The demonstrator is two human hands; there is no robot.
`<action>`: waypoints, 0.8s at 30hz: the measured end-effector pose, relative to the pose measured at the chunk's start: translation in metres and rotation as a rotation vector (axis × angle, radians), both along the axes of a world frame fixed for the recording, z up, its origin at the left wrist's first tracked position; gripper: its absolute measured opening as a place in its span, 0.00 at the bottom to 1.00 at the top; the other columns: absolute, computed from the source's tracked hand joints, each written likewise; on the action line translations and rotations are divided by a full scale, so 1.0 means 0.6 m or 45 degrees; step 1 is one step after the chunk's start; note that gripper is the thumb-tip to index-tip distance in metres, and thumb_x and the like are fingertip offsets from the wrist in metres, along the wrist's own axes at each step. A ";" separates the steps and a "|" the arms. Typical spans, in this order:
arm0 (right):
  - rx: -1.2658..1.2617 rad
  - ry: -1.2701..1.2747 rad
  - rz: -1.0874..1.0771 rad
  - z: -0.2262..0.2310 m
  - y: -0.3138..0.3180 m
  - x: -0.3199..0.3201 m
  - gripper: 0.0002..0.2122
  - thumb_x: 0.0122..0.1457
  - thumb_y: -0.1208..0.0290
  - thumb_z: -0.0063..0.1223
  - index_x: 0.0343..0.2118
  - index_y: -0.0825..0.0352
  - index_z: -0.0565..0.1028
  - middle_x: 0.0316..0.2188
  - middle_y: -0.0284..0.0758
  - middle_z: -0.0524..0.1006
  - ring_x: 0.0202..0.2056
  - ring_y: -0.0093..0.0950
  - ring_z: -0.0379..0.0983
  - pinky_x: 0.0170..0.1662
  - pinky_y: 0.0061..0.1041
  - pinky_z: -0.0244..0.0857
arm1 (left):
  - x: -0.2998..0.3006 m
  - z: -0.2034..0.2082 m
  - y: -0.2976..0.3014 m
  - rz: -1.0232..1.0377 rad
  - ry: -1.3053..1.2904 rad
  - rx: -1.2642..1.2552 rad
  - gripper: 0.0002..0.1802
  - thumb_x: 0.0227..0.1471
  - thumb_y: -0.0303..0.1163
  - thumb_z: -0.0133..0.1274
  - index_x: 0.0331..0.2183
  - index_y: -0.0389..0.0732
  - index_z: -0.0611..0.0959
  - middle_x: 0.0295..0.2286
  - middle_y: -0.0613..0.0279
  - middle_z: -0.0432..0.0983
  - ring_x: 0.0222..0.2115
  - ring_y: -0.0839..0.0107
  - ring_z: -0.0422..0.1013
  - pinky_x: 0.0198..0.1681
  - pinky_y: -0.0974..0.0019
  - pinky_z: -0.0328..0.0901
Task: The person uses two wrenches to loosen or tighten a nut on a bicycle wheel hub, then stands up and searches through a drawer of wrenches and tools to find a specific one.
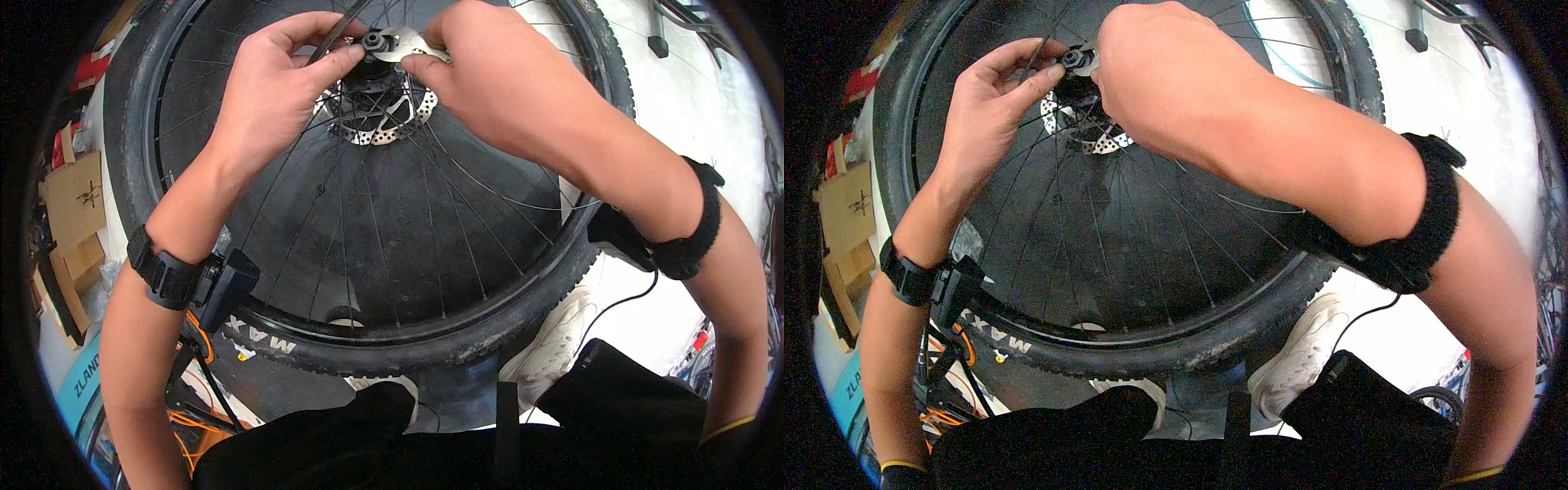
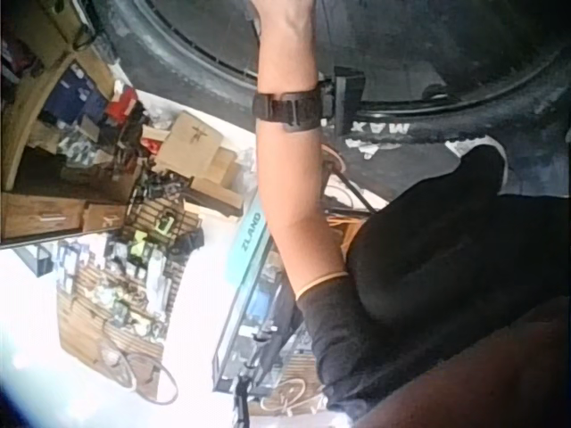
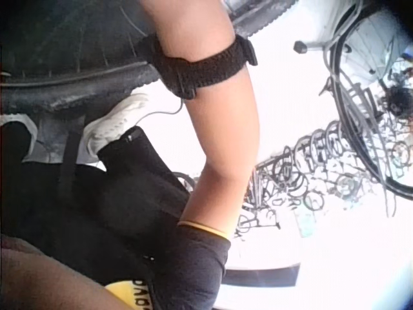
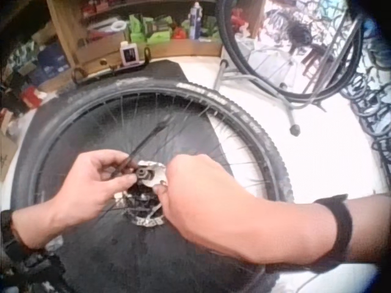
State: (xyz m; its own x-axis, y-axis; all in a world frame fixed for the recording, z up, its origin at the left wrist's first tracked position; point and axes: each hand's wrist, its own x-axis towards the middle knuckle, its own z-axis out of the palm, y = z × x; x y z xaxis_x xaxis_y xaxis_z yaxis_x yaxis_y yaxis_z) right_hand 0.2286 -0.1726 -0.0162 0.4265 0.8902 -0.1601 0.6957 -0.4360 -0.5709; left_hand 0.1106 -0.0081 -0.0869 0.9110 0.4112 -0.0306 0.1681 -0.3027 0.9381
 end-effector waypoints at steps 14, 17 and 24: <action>-0.552 0.828 -0.269 0.028 0.034 0.023 0.14 0.61 0.71 0.42 0.25 0.77 0.74 0.20 0.38 0.76 0.22 0.26 0.73 0.28 0.24 0.68 | 0.003 -0.005 0.022 -0.163 0.067 -0.072 0.16 0.50 0.27 0.58 0.42 0.32 0.78 0.38 0.63 0.77 0.39 0.78 0.71 0.46 0.72 0.66; -0.146 0.367 0.043 0.021 0.018 0.025 0.13 0.61 0.71 0.42 0.28 0.76 0.75 0.19 0.37 0.75 0.21 0.26 0.72 0.27 0.25 0.67 | -0.001 0.000 0.030 -0.174 0.064 -0.093 0.16 0.51 0.27 0.58 0.42 0.32 0.78 0.38 0.62 0.77 0.39 0.78 0.71 0.46 0.72 0.66; -0.801 0.815 -0.223 0.047 0.080 0.043 0.12 0.60 0.71 0.44 0.28 0.75 0.76 0.18 0.33 0.74 0.18 0.23 0.69 0.25 0.23 0.64 | 0.001 -0.007 0.014 -0.138 0.001 -0.130 0.14 0.51 0.25 0.57 0.41 0.31 0.78 0.37 0.62 0.77 0.37 0.79 0.71 0.43 0.74 0.66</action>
State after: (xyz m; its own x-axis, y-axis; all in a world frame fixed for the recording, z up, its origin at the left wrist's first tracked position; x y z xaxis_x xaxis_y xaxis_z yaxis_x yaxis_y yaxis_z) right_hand 0.2546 -0.1246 0.0123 0.2098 0.4896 -0.8463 0.2231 -0.8667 -0.4461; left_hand 0.1110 0.0002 -0.0910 0.9499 0.3052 -0.0679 0.1404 -0.2224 0.9648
